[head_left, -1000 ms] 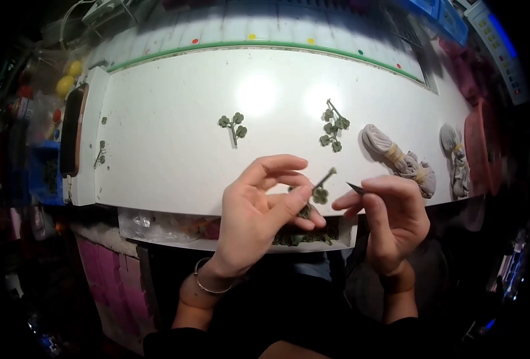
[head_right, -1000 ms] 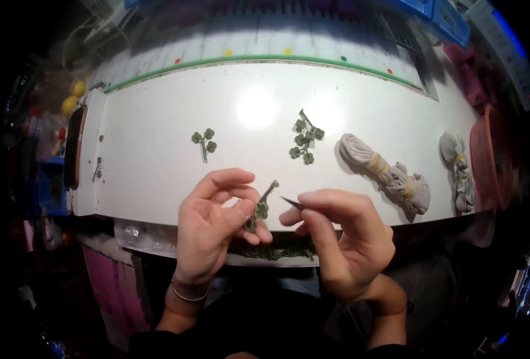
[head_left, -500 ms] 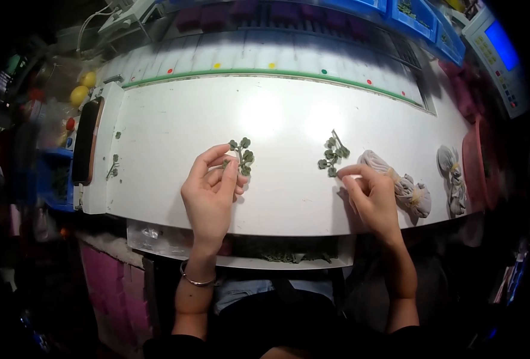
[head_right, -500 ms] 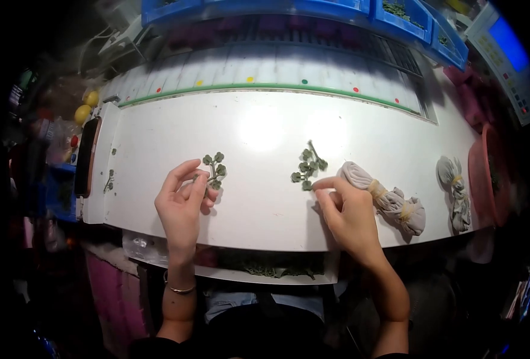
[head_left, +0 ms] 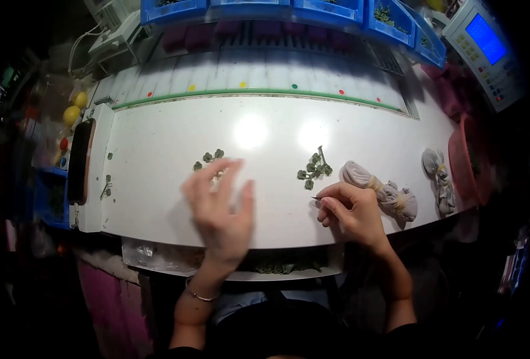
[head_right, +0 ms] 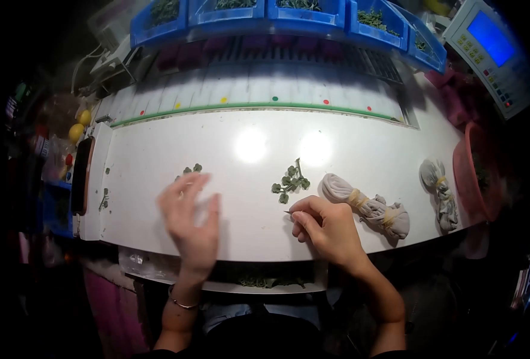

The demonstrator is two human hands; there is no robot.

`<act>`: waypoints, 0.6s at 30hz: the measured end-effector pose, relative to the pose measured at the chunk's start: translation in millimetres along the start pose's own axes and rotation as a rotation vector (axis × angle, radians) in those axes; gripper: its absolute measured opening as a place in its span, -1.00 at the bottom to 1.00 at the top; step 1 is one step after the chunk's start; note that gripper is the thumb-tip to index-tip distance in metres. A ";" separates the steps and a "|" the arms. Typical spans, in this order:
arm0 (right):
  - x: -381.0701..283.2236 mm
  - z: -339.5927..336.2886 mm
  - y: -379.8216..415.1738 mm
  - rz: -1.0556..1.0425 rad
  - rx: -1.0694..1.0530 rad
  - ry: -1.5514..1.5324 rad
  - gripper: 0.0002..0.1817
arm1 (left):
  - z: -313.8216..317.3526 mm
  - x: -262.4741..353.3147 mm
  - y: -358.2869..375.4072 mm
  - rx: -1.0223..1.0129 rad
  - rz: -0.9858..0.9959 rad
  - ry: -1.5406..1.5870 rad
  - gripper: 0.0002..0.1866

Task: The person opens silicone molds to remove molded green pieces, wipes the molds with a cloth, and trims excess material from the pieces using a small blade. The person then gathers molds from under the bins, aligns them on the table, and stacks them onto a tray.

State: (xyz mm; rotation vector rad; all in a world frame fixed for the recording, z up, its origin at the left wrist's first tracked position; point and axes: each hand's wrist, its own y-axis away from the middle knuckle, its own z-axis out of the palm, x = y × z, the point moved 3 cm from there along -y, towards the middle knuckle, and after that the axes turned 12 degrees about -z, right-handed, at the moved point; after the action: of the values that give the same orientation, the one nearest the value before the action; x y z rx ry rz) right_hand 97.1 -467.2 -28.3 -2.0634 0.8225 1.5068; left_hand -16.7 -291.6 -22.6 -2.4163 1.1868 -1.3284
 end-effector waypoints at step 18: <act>-9.7 -2.5 16.8 -0.149 0.172 -0.132 -0.90 | 32.3 28.6 23.2 -0.572 -0.485 0.566 -0.69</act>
State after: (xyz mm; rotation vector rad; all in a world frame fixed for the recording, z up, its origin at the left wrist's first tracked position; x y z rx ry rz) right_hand 84.9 -479.0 -18.5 -1.8373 0.7055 1.4225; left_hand 3.3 -334.9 -34.0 -2.9673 1.2788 -2.1825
